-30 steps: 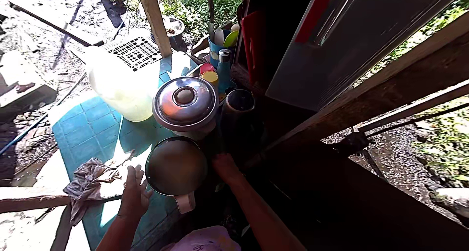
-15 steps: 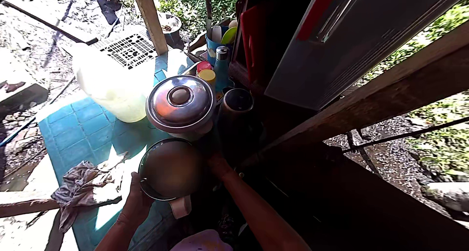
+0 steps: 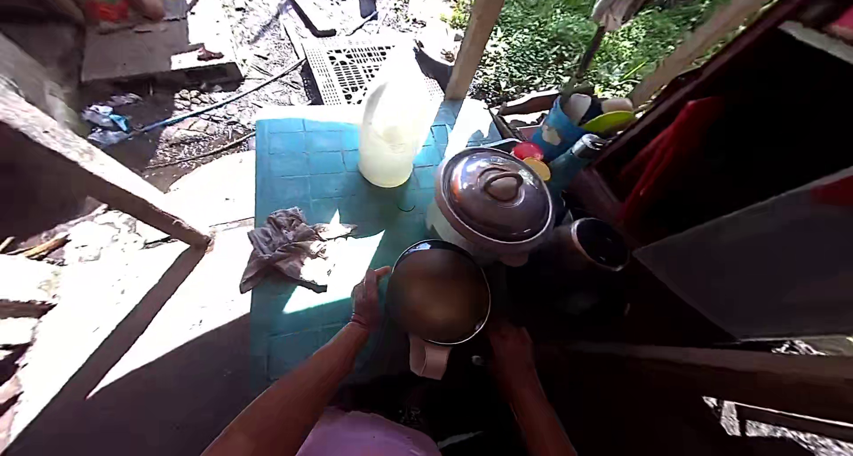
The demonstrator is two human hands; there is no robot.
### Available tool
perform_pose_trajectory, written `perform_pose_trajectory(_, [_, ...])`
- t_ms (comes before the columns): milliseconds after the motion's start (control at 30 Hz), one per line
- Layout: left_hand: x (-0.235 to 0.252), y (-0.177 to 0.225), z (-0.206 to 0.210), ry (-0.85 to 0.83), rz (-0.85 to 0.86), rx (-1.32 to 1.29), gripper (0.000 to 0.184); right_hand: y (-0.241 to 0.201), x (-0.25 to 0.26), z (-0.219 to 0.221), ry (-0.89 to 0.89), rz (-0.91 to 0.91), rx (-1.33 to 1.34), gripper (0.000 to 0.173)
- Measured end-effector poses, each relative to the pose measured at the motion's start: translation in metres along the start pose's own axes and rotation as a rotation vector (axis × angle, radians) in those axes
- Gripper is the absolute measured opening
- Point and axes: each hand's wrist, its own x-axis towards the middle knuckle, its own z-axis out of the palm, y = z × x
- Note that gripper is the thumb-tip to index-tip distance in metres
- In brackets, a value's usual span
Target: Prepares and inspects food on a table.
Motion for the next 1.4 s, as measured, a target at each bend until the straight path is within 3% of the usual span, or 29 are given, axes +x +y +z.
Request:
perform_pose_trajectory(133, [0.004, -0.025, 0.018, 0.07, 0.06, -0.088, 0.058, 0.001, -0.03, -0.004, 0.042, -0.056, -0.069, 0.03])
perform_pose_trajectory(500, [0.006, -0.037, 0.046, 0.2, 0.085, -0.208, 0.057, -0.014, -0.084, -0.016, -0.081, 0.018, -0.099, 0.027])
perform_pose_trajectory(867, [0.006, -0.029, 0.034, 0.11, 0.066, -0.222, 0.058, -0.019, -0.109, -0.016, -0.075, 0.139, -0.071, 0.027])
perform_pose_trajectory(1000, [0.009, -0.025, 0.026, 0.043, 0.025, -0.19, 0.061, -0.005, -0.129, -0.02, -0.071, 0.363, -0.07, 0.027])
perform_pose_trajectory(1133, [0.017, -0.029, 0.003, 0.001, 0.067, -0.092, 0.064, 0.014, -0.157, -0.022, -0.321, 0.84, 0.085, 0.036])
perform_pose_trajectory(1233, [0.02, -0.026, -0.016, 0.059, 0.066, -0.048, 0.062, 0.032, -0.184, -0.021, -0.473, 1.112, 0.228, 0.04])
perform_pose_trajectory(1400, [0.014, -0.016, -0.041, 0.254, -0.016, -0.05, 0.062, 0.075, -0.222, -0.002, -0.736, 1.187, 0.355, 0.04])
